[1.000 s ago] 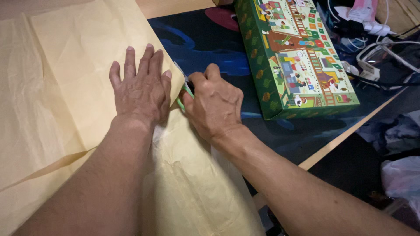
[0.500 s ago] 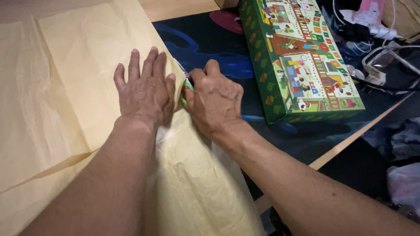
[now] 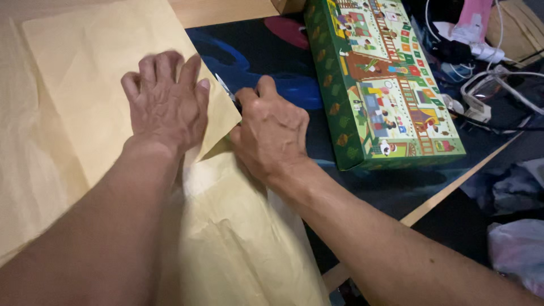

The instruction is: The person cuts a sheet of brown wrapping paper with scissors, places a rectangular box on the paper, folds the paper around the box, and prepares a roll of tape. The clip ends before the box is fully secured.

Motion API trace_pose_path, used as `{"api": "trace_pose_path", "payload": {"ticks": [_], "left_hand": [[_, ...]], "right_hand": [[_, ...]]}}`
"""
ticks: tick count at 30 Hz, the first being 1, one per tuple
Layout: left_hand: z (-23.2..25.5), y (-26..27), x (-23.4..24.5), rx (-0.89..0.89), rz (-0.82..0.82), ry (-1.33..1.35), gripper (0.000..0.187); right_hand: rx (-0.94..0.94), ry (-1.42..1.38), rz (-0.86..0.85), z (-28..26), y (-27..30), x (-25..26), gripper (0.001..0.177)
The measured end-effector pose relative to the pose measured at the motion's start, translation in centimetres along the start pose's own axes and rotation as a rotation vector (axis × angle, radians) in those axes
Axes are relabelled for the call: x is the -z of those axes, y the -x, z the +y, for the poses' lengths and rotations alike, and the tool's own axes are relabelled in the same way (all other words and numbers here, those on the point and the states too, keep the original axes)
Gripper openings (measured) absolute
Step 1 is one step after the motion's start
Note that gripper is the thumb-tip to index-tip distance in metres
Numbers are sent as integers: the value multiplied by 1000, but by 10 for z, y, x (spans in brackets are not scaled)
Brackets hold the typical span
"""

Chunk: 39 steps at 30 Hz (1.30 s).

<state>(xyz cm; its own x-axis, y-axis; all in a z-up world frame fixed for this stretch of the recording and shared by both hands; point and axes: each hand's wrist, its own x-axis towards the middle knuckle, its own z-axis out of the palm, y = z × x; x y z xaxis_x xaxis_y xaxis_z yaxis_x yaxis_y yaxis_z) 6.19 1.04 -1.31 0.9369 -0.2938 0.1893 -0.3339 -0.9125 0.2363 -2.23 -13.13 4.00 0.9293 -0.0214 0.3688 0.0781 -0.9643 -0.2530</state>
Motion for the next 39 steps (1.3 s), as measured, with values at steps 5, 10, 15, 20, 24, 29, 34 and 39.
{"api": "trace_pose_path", "payload": {"ticks": [5,10,15,20,24,29,34,39], "left_hand": [[-4,-8,-5,-38,-24,-32,57],[-3,-8,-2,-2,-78,-20,57],[-3,-8,-4,4,-66,-36,58],[-3,-10,-5,13,-74,-19,61],[-4,-9,-4,28,-82,-15,62],[-2,-11,-4,50,-101,-20,62],[-1,-11,-1,36,-79,-22,61],[-1,-15,6,50,-52,28,52]], "right_hand": [[24,1,17,1,-8,-4,24],[-3,-19,-5,0,-8,-4,21],[31,-5,24,1,-15,-5,25],[14,-6,-12,0,-21,-9,25],[16,-16,-24,-1,-22,-11,27],[38,-11,-2,0,-33,-13,30],[9,17,-77,-2,-36,-17,28],[39,18,-58,-1,-38,-16,27]]}}
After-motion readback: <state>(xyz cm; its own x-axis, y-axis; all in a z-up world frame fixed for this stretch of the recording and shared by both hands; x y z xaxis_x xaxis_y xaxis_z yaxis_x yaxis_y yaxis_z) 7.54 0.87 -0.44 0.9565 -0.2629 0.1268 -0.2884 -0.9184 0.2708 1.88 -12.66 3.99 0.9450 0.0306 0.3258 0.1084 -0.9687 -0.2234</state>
